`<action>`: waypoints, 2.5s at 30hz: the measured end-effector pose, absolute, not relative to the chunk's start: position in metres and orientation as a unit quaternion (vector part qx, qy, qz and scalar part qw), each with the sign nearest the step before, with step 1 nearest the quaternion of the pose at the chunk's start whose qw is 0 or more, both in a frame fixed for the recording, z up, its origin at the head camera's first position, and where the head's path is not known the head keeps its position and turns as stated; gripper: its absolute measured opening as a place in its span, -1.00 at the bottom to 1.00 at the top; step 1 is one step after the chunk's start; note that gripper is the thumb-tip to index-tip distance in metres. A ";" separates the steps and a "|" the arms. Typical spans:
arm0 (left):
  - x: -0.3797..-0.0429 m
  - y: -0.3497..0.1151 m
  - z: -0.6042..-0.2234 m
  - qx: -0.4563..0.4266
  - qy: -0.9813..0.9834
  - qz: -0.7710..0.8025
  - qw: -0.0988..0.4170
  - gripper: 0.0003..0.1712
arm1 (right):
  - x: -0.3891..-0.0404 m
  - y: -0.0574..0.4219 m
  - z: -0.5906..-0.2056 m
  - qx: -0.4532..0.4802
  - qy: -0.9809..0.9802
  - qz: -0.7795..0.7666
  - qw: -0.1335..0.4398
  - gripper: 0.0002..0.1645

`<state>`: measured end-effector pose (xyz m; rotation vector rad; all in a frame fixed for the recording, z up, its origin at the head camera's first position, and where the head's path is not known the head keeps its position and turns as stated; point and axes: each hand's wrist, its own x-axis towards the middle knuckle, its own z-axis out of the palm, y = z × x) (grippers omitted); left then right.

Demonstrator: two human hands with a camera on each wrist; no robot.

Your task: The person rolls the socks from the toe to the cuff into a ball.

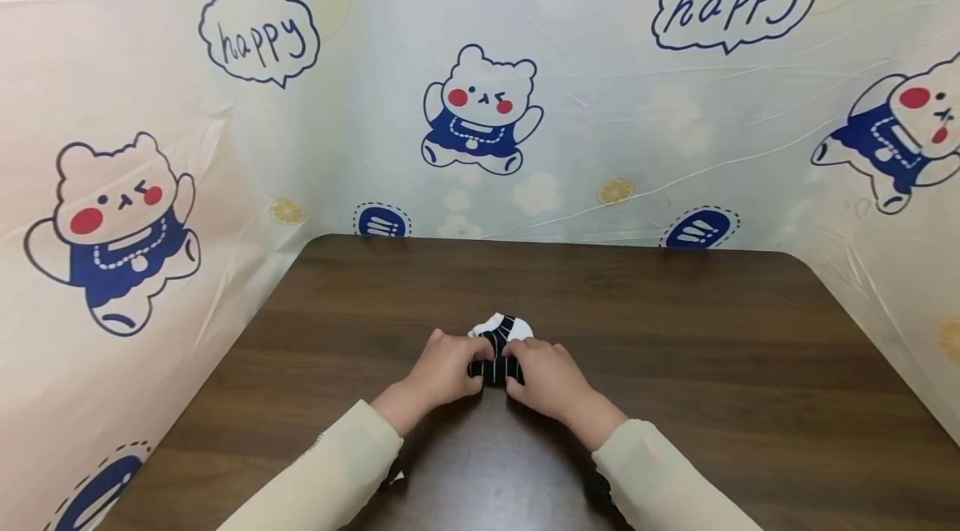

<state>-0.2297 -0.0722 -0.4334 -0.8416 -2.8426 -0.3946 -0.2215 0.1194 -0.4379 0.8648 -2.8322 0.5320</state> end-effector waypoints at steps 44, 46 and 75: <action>-0.224 -0.065 -0.419 -0.292 -0.951 -0.091 0.052 -0.53 | -0.233 0.118 -0.433 0.262 -0.944 0.200 0.003 -0.82; -0.224 -0.064 -0.420 -0.299 -0.949 -0.082 0.056 -0.51 | -0.234 0.118 -0.433 0.262 -0.943 0.205 -0.005 -0.86; -0.242 -0.063 -0.417 -0.251 -0.949 -0.174 -0.078 -0.74 | -0.208 0.123 -0.428 0.310 -0.932 0.094 0.161 -0.50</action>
